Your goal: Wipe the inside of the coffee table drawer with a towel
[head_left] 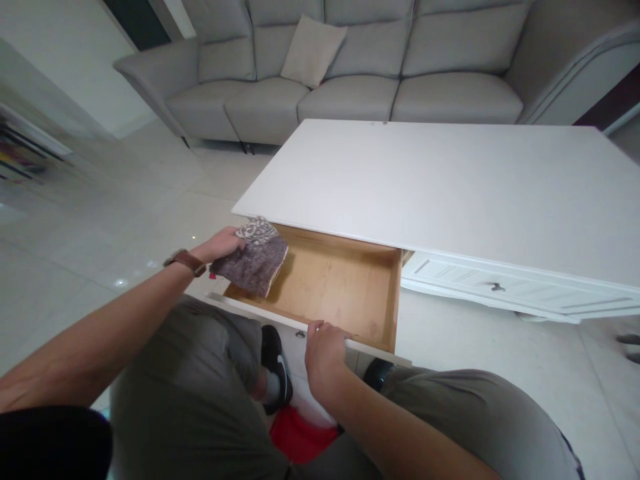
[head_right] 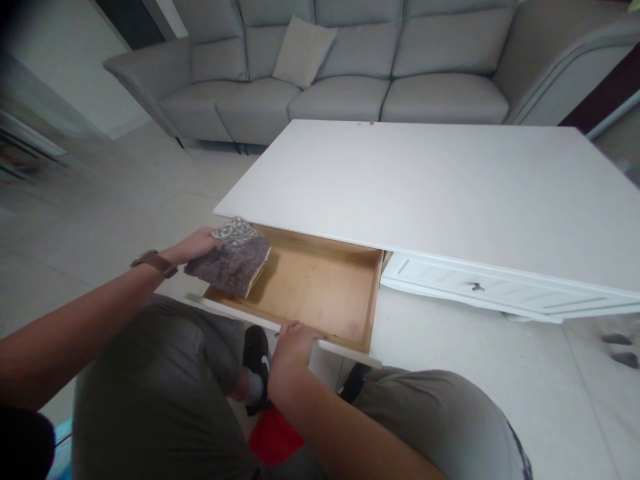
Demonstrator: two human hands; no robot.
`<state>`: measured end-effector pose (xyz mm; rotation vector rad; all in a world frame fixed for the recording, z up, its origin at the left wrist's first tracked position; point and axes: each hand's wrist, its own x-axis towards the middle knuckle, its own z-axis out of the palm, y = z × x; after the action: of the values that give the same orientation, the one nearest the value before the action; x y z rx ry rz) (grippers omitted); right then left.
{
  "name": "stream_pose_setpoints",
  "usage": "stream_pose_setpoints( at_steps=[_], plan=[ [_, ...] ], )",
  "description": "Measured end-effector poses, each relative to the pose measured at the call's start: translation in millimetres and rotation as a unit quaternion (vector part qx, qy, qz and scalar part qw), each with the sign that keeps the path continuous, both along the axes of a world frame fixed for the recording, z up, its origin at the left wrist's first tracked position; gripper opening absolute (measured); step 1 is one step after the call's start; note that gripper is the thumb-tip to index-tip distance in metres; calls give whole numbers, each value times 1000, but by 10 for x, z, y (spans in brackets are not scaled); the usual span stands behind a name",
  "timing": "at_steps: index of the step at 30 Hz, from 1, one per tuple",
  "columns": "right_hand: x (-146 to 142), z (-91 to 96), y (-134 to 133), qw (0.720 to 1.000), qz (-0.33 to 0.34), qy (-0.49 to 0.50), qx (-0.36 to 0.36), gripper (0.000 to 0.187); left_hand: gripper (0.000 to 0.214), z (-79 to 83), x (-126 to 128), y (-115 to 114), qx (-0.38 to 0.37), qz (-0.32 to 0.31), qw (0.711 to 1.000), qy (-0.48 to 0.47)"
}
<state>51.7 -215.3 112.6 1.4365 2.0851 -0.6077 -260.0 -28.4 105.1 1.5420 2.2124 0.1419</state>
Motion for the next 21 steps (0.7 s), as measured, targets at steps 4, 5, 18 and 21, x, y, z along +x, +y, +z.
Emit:
stream_pose_setpoints(
  at_steps=[4, 5, 18, 21],
  plan=[
    [9, 16, 20, 1000, 2, 7, -11, 70, 21, 471, -251, -193, 72, 15, 987, 146],
    [12, 10, 24, 1000, 5, 7, -11, 69, 27, 500, -227, -254, 92, -6, 977, 195],
    [50, -121, 21, 1000, 15, 3, 5, 57, 75, -803, 193, -391, -23, -271, 935, 226],
    [61, -123, 0, 1000, 25, -2, 15, 57, 64, -813, 237, -140, -16, -260, 946, 194]
  ],
)
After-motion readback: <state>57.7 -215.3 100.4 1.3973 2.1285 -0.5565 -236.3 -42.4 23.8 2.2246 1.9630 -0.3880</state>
